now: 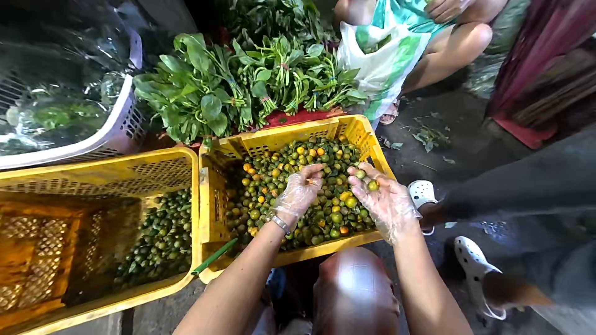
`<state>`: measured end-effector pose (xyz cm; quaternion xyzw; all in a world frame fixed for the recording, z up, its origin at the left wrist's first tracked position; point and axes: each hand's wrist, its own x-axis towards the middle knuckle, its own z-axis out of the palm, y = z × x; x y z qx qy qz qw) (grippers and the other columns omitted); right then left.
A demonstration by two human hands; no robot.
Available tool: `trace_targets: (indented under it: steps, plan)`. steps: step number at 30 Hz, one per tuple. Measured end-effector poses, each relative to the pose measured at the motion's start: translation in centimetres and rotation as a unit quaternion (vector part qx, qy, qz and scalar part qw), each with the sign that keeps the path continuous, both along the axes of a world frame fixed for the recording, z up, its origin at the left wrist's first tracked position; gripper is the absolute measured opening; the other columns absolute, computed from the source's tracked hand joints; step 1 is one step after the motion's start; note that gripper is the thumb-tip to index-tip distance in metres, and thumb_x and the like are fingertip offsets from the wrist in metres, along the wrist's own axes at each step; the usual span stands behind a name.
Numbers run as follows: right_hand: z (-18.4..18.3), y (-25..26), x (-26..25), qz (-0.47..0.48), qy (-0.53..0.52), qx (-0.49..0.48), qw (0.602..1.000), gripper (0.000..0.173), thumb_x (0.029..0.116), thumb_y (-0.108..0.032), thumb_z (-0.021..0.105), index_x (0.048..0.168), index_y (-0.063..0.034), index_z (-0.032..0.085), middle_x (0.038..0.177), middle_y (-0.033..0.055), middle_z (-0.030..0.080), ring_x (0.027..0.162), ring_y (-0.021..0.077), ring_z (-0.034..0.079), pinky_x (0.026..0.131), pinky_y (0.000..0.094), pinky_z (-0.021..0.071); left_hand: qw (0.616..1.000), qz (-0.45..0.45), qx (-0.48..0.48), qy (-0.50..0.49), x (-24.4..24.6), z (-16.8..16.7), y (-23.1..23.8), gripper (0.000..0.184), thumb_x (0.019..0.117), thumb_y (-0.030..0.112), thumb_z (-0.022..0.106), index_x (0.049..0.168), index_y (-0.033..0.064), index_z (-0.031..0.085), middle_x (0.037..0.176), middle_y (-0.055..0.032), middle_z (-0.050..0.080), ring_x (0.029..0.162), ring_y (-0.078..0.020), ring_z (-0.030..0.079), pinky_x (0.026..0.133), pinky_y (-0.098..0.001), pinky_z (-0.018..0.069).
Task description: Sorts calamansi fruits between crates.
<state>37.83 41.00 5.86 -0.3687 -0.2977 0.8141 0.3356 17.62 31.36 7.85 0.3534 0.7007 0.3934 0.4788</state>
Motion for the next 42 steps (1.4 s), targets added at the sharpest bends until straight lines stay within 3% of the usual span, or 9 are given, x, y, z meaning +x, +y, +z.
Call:
trace_targets:
  steps: [3, 9, 13, 16, 21, 27, 32, 36, 42]
  plan:
    - [0.2, -0.4, -0.7, 0.009, -0.083, 0.042, 0.996, 0.038, 0.1032, 0.002, 0.031, 0.130, -0.0039, 0.058, 0.111, 0.0066, 0.068, 0.088, 0.0128, 0.070, 0.077, 0.0253, 0.0605, 1.000, -0.021, 0.001, 0.007, 0.0, -0.1, -0.2, 0.036, 0.1070, 0.017, 0.053, 0.141, 0.0082, 0.058, 0.134, -0.0125, 0.064, 0.118, -0.0205, 0.064, 0.101, -0.0402, 0.0519]
    - [-1.4, 0.0, -1.4, 0.012, -0.130, 0.028, 0.991, 0.036, 0.1037, 0.000, 0.035, 0.128, -0.0075, 0.060, 0.110, 0.0032, 0.069, 0.081, 0.0077, 0.067, 0.071, 0.0209, 0.0576, 0.995, -0.060, -0.056, 0.064, -1.3, -0.3, -0.7, 0.033, 0.1071, 0.019, 0.053, 0.138, 0.0122, 0.062, 0.132, -0.0118, 0.066, 0.117, -0.0237, 0.065, 0.102, -0.0469, 0.0514]
    - [-2.6, 1.1, -5.9, 0.086, -0.232, 0.039, 0.968, 0.032, 0.1088, -0.011, 0.040, 0.136, -0.0061, 0.056, 0.115, 0.0058, 0.066, 0.092, 0.0151, 0.067, 0.082, 0.0333, 0.0577, 0.920, -0.228, -0.223, 0.226, -0.6, -0.4, -0.9, 0.043, 0.1053, 0.033, 0.050, 0.141, 0.0113, 0.058, 0.135, -0.0190, 0.063, 0.125, -0.0376, 0.060, 0.101, -0.0620, 0.0471]
    - [1.7, -0.4, -11.2, 0.204, -0.196, 0.072, 0.956, 0.040, 0.1105, -0.016, 0.040, 0.148, -0.0067, 0.047, 0.142, 0.0124, 0.057, 0.115, 0.0237, 0.067, 0.093, 0.0406, 0.0582, 0.889, -0.287, -0.263, 0.241, 1.0, 0.0, -1.0, 0.044, 0.1031, 0.034, 0.054, 0.138, 0.0065, 0.059, 0.137, -0.0224, 0.061, 0.128, -0.0420, 0.057, 0.102, -0.0658, 0.0454]
    - [6.8, 0.2, -14.5, 0.327, -0.233, 0.254, 0.880, 0.052, 0.1087, -0.017, 0.047, 0.159, -0.0172, 0.034, 0.151, 0.0101, 0.051, 0.130, 0.0228, 0.059, 0.099, 0.0417, 0.0552, 0.909, -0.261, -0.243, 0.214, -1.7, -0.4, -1.7, 0.040, 0.1058, 0.029, 0.055, 0.139, 0.0079, 0.060, 0.136, -0.0217, 0.062, 0.126, -0.0413, 0.059, 0.102, -0.0639, 0.0450]
    - [-0.9, 5.3, -5.6, 0.234, -0.464, 0.424, 0.742, 0.037, 0.1025, -0.017, 0.059, 0.138, -0.0063, 0.058, 0.125, 0.0174, 0.067, 0.101, 0.0257, 0.072, 0.089, 0.0480, 0.0602, 0.952, -0.040, -0.210, 0.221, -10.5, -2.2, -2.9, 0.042, 0.1047, 0.028, 0.057, 0.143, 0.0110, 0.057, 0.135, -0.0241, 0.062, 0.125, -0.0441, 0.059, 0.100, -0.0693, 0.0447]
    - [-6.3, 4.3, -2.1, 0.331, -0.574, 0.482, 0.573, 0.024, 0.1014, -0.036, 0.061, 0.123, -0.0311, 0.072, 0.123, 0.0028, 0.072, 0.121, 0.0277, 0.065, 0.101, 0.0628, 0.0503, 0.954, -0.105, -0.116, 0.256, -8.7, -4.0, -2.0, 0.035, 0.1038, 0.022, 0.055, 0.137, 0.0162, 0.064, 0.135, -0.0127, 0.065, 0.125, -0.0322, 0.062, 0.105, -0.0596, 0.0481]
    - [-6.2, 3.3, -4.2, 0.331, -0.584, 0.494, 0.553, 0.026, 0.1027, -0.032, 0.057, 0.124, -0.0302, 0.072, 0.129, 0.0028, 0.070, 0.130, 0.0293, 0.059, 0.105, 0.0621, 0.0471, 0.889, -0.262, -0.085, 0.365, -3.9, -6.1, 0.6, 0.051, 0.1012, 0.016, 0.056, 0.151, 0.0255, 0.052, 0.144, -0.0122, 0.060, 0.125, -0.0395, 0.061, 0.101, -0.0628, 0.0485]
    - [-6.7, 3.9, -9.0, 0.348, -0.572, 0.525, 0.525, 0.033, 0.1008, -0.030, 0.059, 0.133, -0.0318, 0.068, 0.135, 0.0035, 0.067, 0.131, 0.0298, 0.058, 0.105, 0.0609, 0.0472, 0.863, -0.247, -0.122, 0.425, -1.5, -8.6, 1.6, 0.041, 0.1022, 0.029, 0.058, 0.142, 0.0222, 0.059, 0.143, -0.0131, 0.058, 0.122, -0.0397, 0.061, 0.098, -0.0597, 0.0502]
